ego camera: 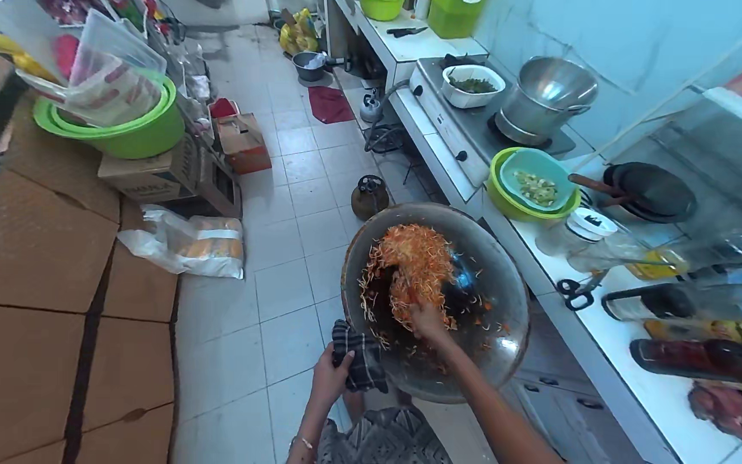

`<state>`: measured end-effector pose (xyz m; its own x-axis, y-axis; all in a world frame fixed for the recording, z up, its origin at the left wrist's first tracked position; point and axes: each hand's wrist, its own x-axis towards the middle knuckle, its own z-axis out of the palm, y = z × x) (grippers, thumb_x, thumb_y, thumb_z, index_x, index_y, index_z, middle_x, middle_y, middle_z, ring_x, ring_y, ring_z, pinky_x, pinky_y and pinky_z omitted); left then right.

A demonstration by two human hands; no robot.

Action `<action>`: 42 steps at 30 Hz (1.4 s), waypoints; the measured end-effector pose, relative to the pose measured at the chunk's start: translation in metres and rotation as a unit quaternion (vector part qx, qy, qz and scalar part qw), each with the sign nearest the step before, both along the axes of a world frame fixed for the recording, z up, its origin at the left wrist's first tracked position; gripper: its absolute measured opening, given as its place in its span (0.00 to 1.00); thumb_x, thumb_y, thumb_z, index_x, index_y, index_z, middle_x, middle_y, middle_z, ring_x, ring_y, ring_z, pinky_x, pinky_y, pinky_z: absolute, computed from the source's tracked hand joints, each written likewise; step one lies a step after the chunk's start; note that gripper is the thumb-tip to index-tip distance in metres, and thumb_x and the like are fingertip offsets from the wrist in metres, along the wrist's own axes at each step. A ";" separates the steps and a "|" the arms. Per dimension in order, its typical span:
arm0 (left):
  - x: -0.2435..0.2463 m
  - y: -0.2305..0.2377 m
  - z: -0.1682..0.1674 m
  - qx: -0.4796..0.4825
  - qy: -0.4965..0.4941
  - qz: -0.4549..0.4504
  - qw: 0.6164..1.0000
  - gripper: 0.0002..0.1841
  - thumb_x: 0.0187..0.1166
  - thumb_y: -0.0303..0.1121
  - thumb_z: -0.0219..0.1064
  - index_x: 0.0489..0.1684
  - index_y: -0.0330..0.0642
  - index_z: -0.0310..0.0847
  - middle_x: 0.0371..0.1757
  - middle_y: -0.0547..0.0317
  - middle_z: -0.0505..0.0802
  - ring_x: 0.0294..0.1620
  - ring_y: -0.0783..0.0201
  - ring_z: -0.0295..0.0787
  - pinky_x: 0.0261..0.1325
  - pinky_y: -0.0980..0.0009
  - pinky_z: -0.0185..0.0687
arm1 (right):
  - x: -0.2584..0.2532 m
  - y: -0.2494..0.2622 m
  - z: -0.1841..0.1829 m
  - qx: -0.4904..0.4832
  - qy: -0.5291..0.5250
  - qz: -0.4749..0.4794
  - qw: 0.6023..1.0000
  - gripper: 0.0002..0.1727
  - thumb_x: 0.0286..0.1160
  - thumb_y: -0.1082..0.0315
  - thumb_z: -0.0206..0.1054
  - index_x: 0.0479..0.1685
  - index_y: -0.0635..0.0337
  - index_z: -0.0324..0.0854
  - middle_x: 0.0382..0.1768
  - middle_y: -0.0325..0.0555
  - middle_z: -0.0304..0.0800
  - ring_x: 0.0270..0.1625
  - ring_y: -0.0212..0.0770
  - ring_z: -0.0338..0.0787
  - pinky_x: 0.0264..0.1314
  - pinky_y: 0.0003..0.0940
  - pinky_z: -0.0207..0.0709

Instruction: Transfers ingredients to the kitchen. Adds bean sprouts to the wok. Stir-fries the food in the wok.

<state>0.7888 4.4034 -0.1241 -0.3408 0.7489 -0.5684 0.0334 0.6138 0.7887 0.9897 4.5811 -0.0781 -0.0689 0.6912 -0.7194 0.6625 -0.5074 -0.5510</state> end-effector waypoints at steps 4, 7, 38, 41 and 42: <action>-0.002 -0.002 -0.003 0.007 -0.020 0.001 1.000 0.22 0.81 0.35 0.72 0.70 0.34 0.78 0.49 0.46 0.96 0.50 0.58 0.96 0.62 0.56 0.88 | 0.041 -0.003 0.017 -0.023 0.196 -0.252 0.947 0.16 0.97 0.60 0.45 0.61 0.61 0.72 0.25 0.38 0.76 0.12 0.26 0.65 0.13 0.20 0.62; 0.000 -0.003 -0.005 0.002 -0.018 0.012 1.000 0.23 0.80 0.34 0.72 0.71 0.34 0.78 0.50 0.46 0.96 0.51 0.57 0.95 0.63 0.55 0.88 | 0.102 -0.013 0.085 -0.037 0.120 -0.144 0.982 0.23 0.98 0.60 0.42 0.80 0.57 0.71 0.31 0.42 0.83 0.15 0.30 0.71 0.17 0.25 0.69; -0.001 -0.004 -0.009 0.013 -0.013 0.014 1.000 0.24 0.80 0.34 0.73 0.71 0.33 0.77 0.49 0.46 0.96 0.50 0.57 0.96 0.62 0.55 0.89 | 0.116 -0.002 0.036 -0.068 0.180 -0.197 0.961 0.22 0.96 0.58 0.48 0.82 0.51 0.68 0.27 0.38 0.75 0.14 0.28 0.68 0.13 0.22 0.65; 0.003 -0.003 -0.009 0.009 -0.004 0.022 1.000 0.24 0.80 0.34 0.73 0.71 0.34 0.77 0.49 0.46 0.96 0.51 0.57 0.96 0.63 0.55 0.88 | 0.135 -0.004 0.085 -0.090 0.207 -0.240 0.944 0.20 0.97 0.57 0.42 0.74 0.53 0.72 0.22 0.35 0.73 0.12 0.26 0.67 0.12 0.19 0.63; 0.002 -0.003 -0.009 0.005 -0.002 0.019 1.000 0.23 0.80 0.34 0.73 0.71 0.34 0.77 0.50 0.46 0.96 0.51 0.57 0.95 0.63 0.54 0.88 | 0.137 0.001 0.100 -0.064 0.156 -0.192 0.967 0.22 0.98 0.57 0.42 0.79 0.51 0.72 0.22 0.36 0.74 0.13 0.28 0.68 0.14 0.22 0.65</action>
